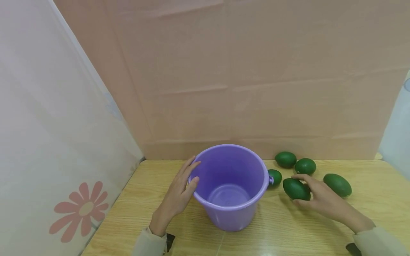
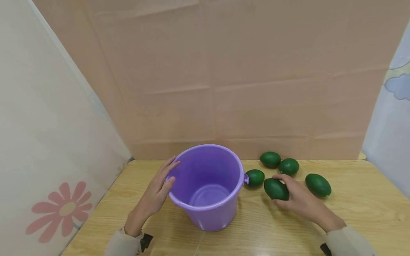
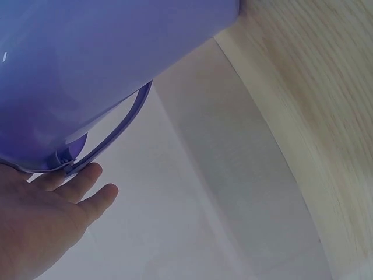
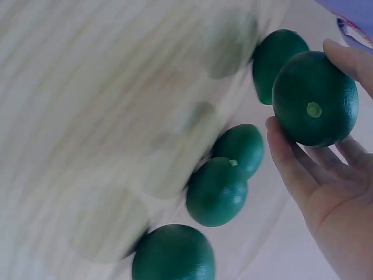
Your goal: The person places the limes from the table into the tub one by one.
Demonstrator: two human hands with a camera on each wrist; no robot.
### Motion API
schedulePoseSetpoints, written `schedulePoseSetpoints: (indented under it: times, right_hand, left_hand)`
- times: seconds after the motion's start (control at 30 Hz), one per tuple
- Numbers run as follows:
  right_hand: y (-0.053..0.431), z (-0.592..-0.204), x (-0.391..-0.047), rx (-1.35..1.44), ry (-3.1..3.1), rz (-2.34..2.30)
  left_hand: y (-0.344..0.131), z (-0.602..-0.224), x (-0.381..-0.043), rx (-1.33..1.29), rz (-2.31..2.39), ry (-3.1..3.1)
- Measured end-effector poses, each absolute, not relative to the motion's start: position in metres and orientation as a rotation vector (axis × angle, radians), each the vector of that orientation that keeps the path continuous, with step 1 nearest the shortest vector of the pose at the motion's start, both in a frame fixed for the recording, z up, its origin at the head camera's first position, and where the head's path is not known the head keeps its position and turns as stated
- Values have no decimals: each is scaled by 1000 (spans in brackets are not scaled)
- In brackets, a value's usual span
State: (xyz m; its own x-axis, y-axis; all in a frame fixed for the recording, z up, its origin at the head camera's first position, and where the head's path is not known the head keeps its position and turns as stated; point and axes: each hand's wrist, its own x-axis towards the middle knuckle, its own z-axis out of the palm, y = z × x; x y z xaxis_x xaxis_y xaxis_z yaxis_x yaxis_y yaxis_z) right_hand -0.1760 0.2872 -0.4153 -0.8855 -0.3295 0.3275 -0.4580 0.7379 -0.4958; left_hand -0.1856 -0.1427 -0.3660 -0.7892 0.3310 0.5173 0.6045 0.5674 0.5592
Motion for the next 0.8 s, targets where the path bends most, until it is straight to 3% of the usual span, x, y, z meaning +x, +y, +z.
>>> schedulePoseSetpoints:
  times: [0.8]
  right_hand:
    - [260,-374,-164,604,-2509,817]
  left_hand:
    - [-143,-366,-185,-758,-1083,-2472]
